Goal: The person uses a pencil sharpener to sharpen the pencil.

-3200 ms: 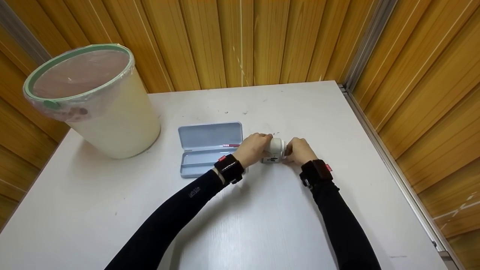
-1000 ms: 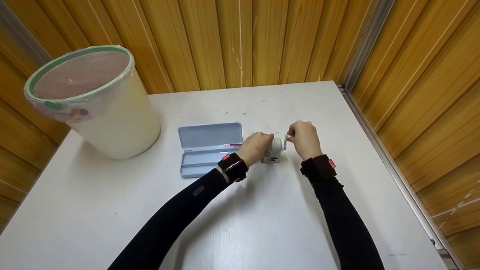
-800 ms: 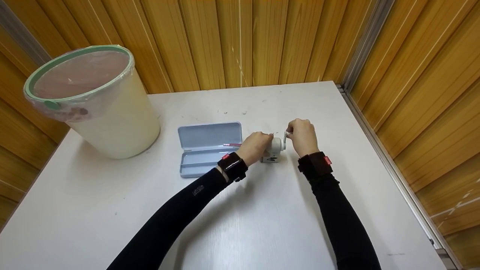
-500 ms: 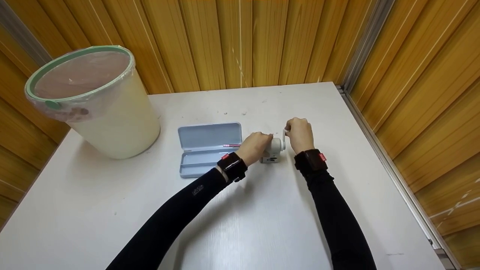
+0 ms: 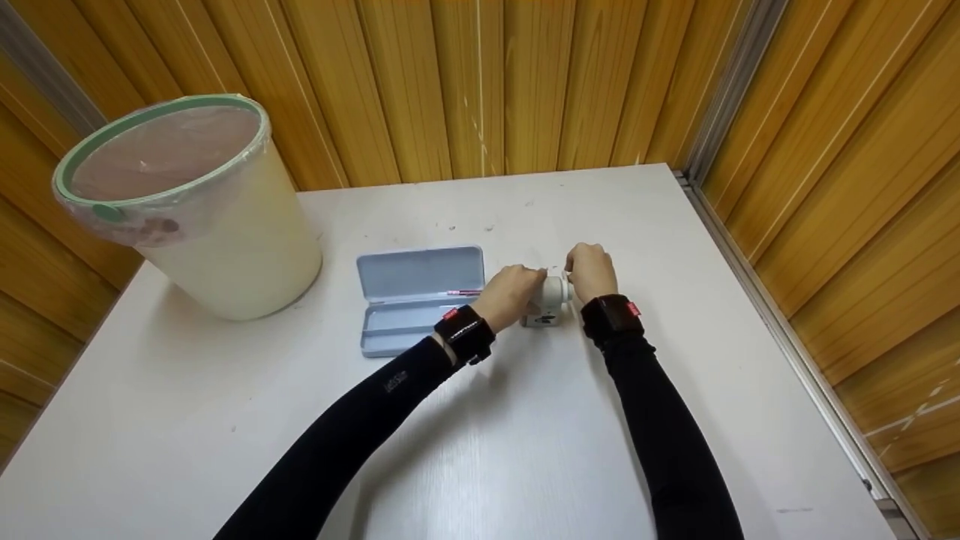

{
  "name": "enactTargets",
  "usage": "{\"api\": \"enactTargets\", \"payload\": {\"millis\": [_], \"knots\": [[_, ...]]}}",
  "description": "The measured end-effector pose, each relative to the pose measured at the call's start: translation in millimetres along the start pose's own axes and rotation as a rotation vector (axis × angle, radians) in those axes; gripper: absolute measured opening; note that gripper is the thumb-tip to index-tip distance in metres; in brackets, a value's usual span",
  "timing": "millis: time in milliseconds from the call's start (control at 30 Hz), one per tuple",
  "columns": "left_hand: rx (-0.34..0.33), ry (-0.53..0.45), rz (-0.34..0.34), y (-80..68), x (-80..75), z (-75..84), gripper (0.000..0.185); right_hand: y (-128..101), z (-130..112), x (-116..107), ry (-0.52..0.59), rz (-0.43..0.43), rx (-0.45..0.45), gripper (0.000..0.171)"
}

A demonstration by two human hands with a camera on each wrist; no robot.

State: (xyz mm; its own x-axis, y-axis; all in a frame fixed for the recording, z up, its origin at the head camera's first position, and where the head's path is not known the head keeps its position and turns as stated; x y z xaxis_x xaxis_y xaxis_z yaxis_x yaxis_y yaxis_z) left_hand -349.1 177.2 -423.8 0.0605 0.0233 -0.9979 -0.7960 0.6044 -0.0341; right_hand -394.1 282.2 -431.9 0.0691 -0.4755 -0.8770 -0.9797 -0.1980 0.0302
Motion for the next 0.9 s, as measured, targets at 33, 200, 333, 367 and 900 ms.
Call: {"api": "enactTargets", "payload": {"millis": [33, 200, 333, 367, 900], "knots": [[0.003, 0.002, 0.000, -0.1, 0.3, 0.3, 0.036, 0.6, 1.3, 1.7, 0.002, -0.013, 0.000, 0.003], [0.013, -0.003, 0.009, 0.4, 1.2, -0.1, 0.034, 3.9, 5.0, 4.6, 0.008, -0.054, -0.009, 0.003], [0.016, 0.000, 0.013, 1.0, 1.1, -0.6, 0.032, 6.3, 8.5, 8.7, 0.038, -0.100, -0.006, 0.004], [0.017, 0.006, 0.011, 1.0, 1.2, -0.3, 0.032, 6.5, 9.2, 9.6, 0.047, -0.108, -0.003, 0.003], [0.004, 0.032, -0.011, 0.6, 1.5, 2.2, 0.030, -1.2, 16.1, 29.0, 0.025, -0.251, 0.010, 0.019]]}}
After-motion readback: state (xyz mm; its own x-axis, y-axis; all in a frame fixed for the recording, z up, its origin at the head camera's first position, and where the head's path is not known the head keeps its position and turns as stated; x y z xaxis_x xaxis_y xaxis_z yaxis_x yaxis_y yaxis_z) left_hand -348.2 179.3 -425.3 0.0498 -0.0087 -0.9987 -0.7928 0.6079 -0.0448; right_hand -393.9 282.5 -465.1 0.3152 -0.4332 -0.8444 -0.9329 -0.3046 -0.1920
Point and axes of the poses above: each hand's wrist, its own y-axis towards the middle knuckle, its own x-axis out of the palm, z = x × y, the point moved 9 cm from there along y, towards the middle knuckle, and after that the axes turned 11 degrees about -z, right-handed, at the moved point
